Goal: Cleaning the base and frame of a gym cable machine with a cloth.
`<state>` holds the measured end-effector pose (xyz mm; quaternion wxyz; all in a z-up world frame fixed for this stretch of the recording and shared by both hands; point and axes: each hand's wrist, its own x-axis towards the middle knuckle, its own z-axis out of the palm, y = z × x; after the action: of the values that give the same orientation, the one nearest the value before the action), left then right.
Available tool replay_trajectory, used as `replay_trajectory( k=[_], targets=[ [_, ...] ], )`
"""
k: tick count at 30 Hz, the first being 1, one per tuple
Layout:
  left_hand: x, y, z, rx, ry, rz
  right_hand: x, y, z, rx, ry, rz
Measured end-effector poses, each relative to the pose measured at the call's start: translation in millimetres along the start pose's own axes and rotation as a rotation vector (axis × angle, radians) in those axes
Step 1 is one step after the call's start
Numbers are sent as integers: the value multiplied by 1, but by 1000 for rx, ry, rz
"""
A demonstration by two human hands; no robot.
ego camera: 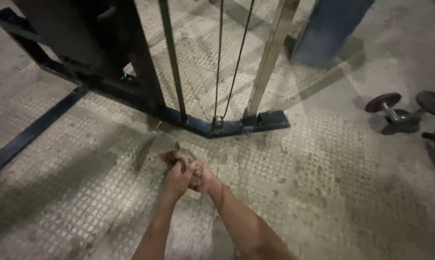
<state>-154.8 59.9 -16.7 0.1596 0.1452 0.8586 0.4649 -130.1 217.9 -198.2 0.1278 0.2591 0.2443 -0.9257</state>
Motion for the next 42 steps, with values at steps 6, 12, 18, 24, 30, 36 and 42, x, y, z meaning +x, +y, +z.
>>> replay_trajectory(
  k=[6, 12, 18, 24, 30, 36, 42],
  targets=[
    [46, 3, 54, -29, -144, 70, -7, -55, -28, 154, -400, 48],
    [51, 68, 86, -340, 4, -141, -102, -104, 11, 228, -281, 50],
    [102, 91, 153, -160, 214, 49, -133, -155, -5, 224, 124, -186],
    [138, 135, 260, -345, -30, -66, -143, -216, -113, 476, -81, -364],
    [136, 221, 315, -612, -651, -154, -223, -258, -146, 416, -22, -875],
    [148, 231, 400, -1337, -548, -878, -251, -278, -186, 212, -124, -1005],
    [189, 242, 390, -676, -280, -76, -191, -356, -149, 320, 716, -612]
  ],
)
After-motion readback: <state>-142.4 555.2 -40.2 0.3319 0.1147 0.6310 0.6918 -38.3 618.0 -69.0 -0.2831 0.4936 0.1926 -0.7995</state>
